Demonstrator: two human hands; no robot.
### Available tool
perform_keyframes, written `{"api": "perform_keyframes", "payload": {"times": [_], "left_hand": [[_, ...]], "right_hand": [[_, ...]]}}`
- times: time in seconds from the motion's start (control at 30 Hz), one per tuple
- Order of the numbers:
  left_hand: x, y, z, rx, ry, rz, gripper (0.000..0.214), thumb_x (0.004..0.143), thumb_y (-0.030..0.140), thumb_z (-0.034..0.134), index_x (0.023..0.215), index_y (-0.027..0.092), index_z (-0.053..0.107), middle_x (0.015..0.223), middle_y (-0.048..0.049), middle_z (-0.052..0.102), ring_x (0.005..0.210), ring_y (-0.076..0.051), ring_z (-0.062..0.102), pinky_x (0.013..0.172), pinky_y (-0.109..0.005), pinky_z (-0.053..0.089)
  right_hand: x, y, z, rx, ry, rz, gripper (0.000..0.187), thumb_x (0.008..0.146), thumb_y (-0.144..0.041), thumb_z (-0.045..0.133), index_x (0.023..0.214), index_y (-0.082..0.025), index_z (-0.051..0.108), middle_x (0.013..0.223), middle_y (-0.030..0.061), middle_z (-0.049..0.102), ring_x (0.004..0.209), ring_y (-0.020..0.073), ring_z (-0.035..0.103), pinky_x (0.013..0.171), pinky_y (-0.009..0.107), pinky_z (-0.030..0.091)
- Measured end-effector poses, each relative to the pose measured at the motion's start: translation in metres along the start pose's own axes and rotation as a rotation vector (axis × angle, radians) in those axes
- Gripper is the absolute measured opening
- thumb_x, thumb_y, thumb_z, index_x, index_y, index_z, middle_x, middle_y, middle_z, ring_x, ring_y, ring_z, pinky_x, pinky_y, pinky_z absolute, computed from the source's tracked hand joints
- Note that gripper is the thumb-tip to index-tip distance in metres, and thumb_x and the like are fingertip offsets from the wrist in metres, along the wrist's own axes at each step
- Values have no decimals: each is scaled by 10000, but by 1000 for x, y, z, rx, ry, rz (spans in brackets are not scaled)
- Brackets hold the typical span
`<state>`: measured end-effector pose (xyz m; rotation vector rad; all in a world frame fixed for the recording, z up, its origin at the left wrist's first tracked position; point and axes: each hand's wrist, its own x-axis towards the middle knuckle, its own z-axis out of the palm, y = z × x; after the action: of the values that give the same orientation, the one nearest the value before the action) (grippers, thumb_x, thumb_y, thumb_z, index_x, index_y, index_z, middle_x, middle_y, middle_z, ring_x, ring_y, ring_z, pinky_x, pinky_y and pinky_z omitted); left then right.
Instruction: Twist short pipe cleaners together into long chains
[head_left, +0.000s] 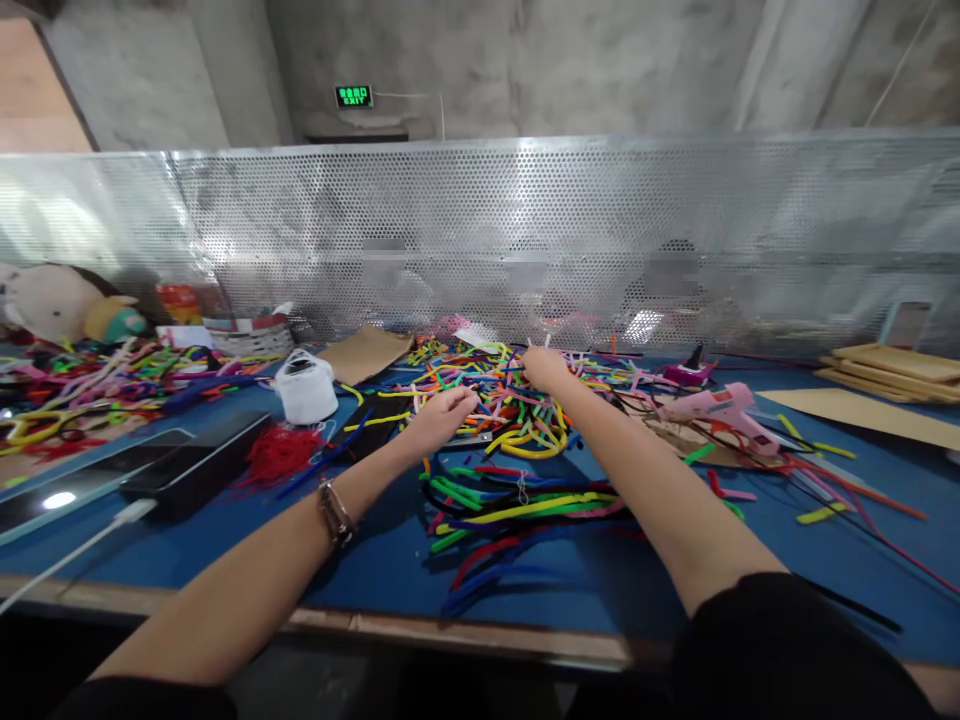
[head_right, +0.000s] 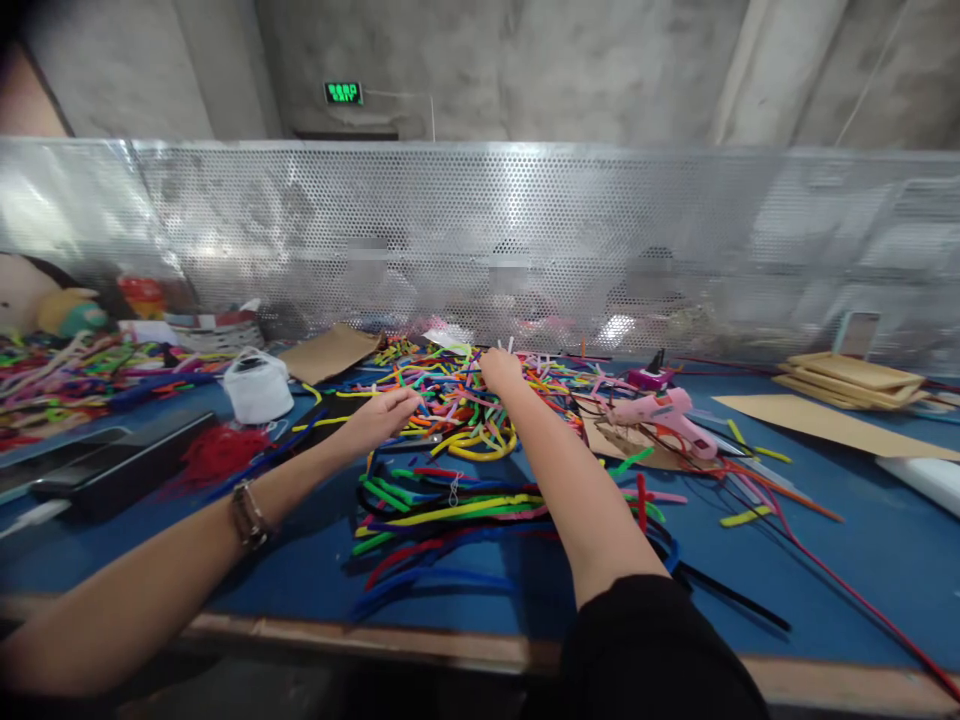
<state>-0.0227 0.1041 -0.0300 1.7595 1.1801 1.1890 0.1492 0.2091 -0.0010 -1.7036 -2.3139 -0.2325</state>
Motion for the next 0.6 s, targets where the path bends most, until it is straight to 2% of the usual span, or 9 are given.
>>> {"api": "perform_keyframes", "payload": {"times": [0.13,0.33,0.47,0.6], "left_hand": [[0,0,0,-86,-29,-5,192,780,233,409,600,167,391,405,98,289,357,-42,243,368,-163,199],[2,2,4,-223,-83,-25,272,831,248,353,576,182,288,395,108,268,313,-22,212,344,-144,167],[1,3,7,-289,-118,-27,241,841,261,342,616,182,303,373,114,305,275,-21,223,319,-131,165],[-3,6,7,-343,-109,-16,154,843,242,332,702,179,327,401,99,406,275,-36,316,324,-132,226]], "right_hand": [[11,8,-13,130,95,25,284,838,-315,456,1070,-156,499,1068,65,519,901,160,528,758,361,454],[20,24,-46,322,359,-15,307,836,-315,461,1089,-142,481,1054,67,522,880,157,537,733,356,465],[8,34,-64,248,477,-108,278,841,-279,447,1080,-143,492,1085,75,507,967,182,496,818,398,409],[-12,28,-69,86,490,-256,260,826,-131,374,1023,-109,541,1044,128,510,1043,234,417,893,403,309]]}}
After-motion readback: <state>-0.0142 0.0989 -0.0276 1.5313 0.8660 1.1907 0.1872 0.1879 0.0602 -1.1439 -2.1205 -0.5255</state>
